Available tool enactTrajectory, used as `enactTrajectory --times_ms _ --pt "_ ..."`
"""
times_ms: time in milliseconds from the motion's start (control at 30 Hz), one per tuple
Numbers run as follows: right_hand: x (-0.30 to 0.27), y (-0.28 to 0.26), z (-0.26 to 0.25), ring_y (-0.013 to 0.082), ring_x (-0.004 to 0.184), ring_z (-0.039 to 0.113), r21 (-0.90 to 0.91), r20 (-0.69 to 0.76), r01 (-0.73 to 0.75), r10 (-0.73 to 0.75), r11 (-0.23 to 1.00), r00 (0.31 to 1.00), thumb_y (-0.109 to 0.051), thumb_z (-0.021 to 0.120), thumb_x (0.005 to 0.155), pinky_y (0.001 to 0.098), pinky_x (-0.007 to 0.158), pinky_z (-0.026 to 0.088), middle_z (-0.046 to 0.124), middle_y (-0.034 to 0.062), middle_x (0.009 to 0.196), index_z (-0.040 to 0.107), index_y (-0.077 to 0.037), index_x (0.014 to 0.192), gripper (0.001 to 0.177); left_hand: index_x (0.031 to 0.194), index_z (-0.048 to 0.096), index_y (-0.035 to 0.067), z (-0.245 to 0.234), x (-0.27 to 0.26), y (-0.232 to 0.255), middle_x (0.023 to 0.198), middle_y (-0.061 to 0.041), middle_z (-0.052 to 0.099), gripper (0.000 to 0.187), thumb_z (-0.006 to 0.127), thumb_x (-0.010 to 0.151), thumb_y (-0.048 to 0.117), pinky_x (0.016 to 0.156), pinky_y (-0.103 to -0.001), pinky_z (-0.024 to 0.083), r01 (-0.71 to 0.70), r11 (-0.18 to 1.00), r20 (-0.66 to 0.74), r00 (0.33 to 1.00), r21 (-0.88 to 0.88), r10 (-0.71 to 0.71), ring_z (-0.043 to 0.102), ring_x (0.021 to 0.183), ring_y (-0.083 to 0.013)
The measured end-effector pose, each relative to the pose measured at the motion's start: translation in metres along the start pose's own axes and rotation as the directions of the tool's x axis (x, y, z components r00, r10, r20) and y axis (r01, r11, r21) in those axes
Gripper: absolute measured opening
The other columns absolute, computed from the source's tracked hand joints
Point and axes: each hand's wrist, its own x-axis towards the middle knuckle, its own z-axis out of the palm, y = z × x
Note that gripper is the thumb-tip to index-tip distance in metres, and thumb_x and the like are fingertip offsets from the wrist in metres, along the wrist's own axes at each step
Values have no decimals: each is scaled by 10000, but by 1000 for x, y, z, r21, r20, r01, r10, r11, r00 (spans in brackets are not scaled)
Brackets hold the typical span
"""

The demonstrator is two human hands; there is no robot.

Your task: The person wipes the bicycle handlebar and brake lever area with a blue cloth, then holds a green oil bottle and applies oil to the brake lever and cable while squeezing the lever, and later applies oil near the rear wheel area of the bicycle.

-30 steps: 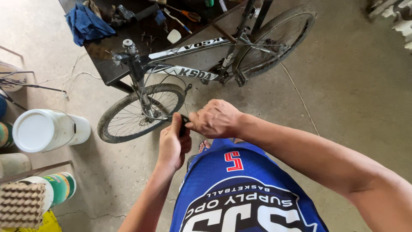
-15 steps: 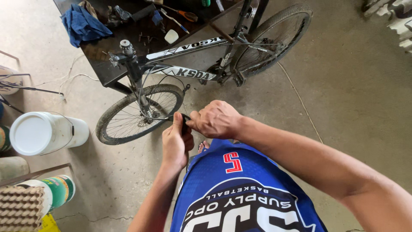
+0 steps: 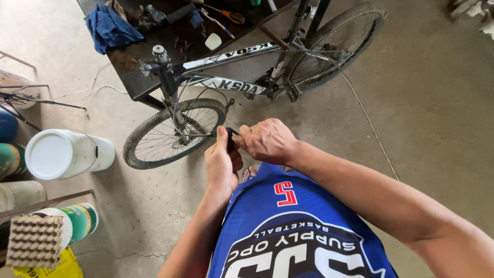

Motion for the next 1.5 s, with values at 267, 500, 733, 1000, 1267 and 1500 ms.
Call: enactTrajectory --times_ms 267,500,733,1000,1267,1500 --pt "0 20 -28 316 771 672 12 9 328 -328 945 945 -320 614 958 455 698 531 674 110 781 601 -76 928 246 752 561 75 -10 -1 21 542 75 344 545 549 1025 546 377 -255 181 199 964 121 968 178 -222 284 409 -55" --pt "-1 22 -44 243 725 635 -219 -60 440 -462 871 885 -331 686 917 406 642 502 603 56 729 586 -86 862 270 785 614 49 4 2 32 562 16 473 537 479 979 531 431 -285 263 307 920 81 939 244 -335 409 447 -106" --pt "1 20 -24 246 678 619 -259 -148 289 -333 922 931 -298 675 929 399 616 500 599 65 700 571 -100 822 247 654 567 66 17 5 10 501 60 352 561 567 1007 502 359 -292 142 15 992 -77 997 128 -5 256 365 -67" --pt "-1 10 -23 268 784 607 -101 -224 156 -175 983 959 -264 687 928 429 695 483 624 79 780 598 -103 909 185 664 534 96 12 8 18 511 80 348 539 585 1018 499 356 -287 127 3 992 -31 1000 123 0 247 366 -58" --pt "12 15 -42 244 902 588 -251 -183 302 -351 920 918 -162 685 764 419 827 437 630 54 859 592 -91 924 198 690 573 57 17 12 25 476 72 289 610 513 990 584 350 -273 122 93 985 3 996 142 -94 225 344 -64" --pt "14 -5 -16 266 834 547 -107 -294 84 -113 991 949 -221 666 942 430 768 413 617 82 807 597 -89 888 158 711 501 142 18 16 24 589 46 427 469 575 1008 496 390 -284 162 -37 998 -69 997 -50 34 284 418 -65"
